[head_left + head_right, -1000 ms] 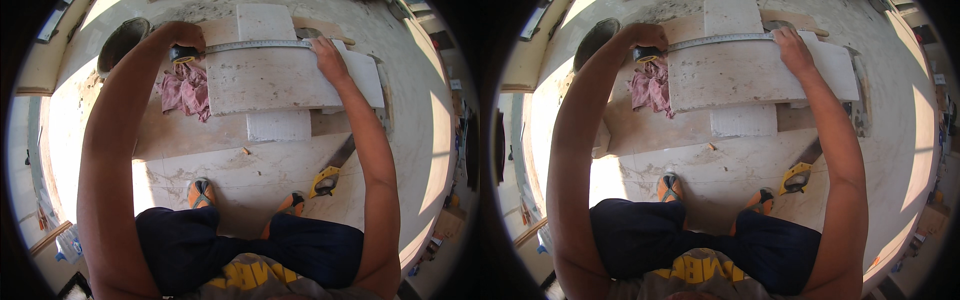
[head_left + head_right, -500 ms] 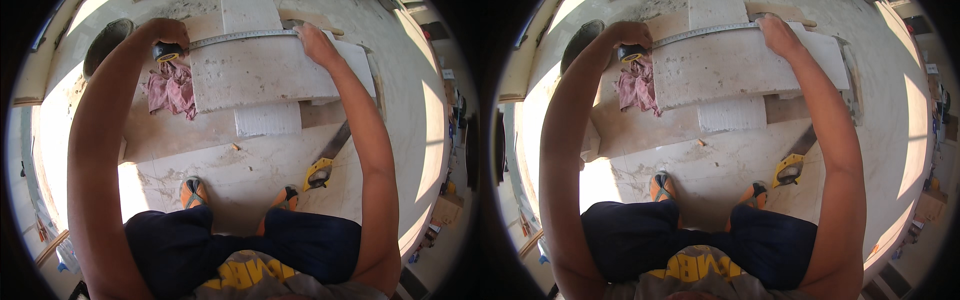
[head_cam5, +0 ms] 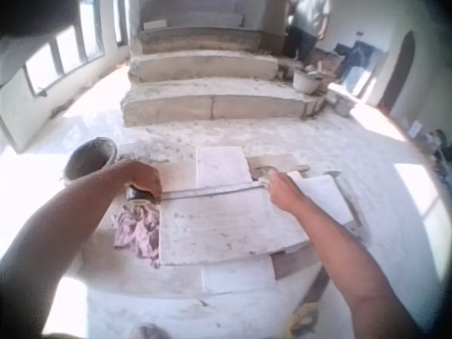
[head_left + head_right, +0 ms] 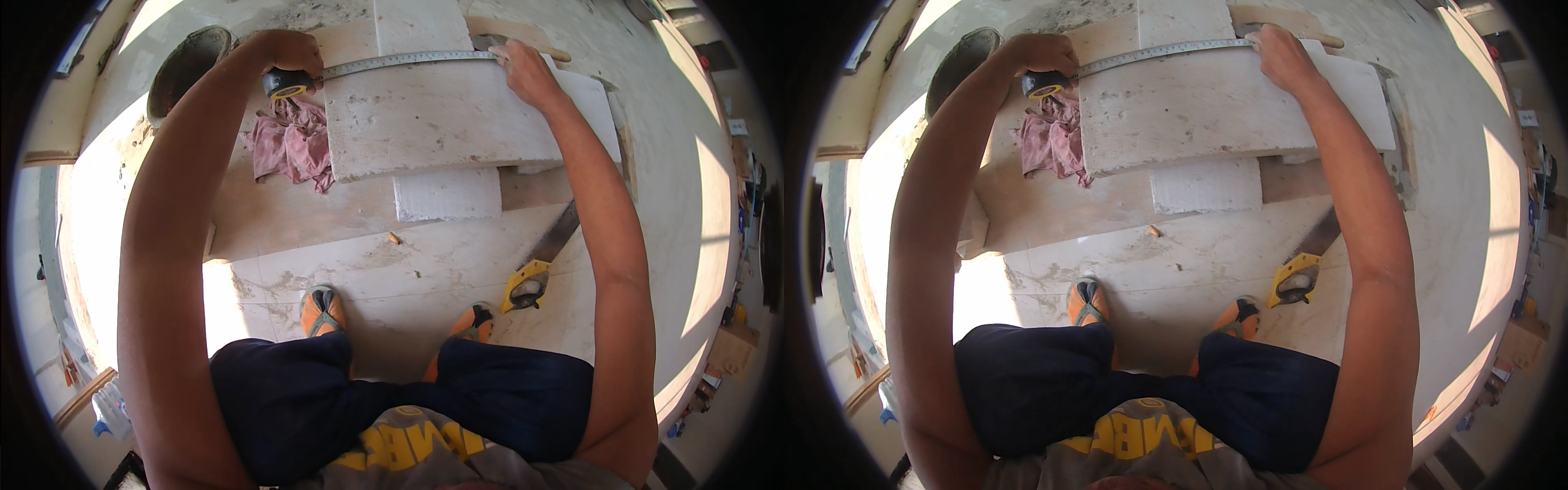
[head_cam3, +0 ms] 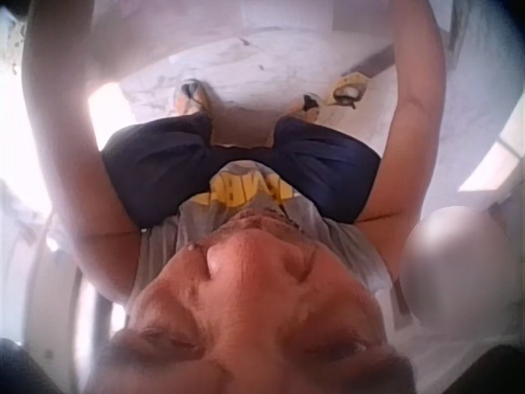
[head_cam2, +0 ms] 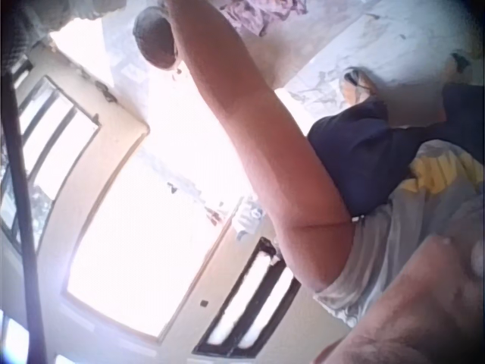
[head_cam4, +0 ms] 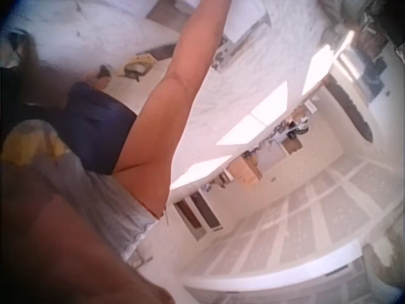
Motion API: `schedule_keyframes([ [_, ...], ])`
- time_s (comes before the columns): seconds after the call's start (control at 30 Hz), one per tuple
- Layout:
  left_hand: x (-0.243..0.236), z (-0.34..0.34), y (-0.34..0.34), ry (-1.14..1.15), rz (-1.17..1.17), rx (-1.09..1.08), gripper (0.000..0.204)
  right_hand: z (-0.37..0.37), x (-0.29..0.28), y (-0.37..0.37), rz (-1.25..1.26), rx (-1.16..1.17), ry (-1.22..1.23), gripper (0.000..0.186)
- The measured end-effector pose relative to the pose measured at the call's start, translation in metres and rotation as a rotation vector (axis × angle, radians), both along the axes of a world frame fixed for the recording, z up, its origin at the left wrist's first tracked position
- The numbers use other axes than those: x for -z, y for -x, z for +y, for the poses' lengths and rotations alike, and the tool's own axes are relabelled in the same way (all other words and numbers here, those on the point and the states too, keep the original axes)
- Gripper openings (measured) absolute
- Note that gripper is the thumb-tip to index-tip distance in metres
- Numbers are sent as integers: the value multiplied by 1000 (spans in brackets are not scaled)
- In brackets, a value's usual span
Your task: The person measures a lightweight concrete brick using a tape measure and then cuts through the brick using a hand saw.
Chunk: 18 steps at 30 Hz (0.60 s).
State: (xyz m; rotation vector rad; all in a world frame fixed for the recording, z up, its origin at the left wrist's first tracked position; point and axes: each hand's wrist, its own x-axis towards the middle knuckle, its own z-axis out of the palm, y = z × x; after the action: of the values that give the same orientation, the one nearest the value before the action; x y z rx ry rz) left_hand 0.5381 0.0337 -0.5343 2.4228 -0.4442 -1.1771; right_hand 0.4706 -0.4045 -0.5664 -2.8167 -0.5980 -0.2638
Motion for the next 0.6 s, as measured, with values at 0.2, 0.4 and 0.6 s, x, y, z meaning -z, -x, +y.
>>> schedule_keyframes([
  [0.2,-3,2,3,10,44,-27,27,3,10,-2,21,103,-22,18],
  [0.4,-6,-7,5,-30,24,-42,24,-4,12,-2,22,123,-47,20],
  [0.6,7,7,-5,-37,40,16,25,12,3,8,60,82,-49,15],
])
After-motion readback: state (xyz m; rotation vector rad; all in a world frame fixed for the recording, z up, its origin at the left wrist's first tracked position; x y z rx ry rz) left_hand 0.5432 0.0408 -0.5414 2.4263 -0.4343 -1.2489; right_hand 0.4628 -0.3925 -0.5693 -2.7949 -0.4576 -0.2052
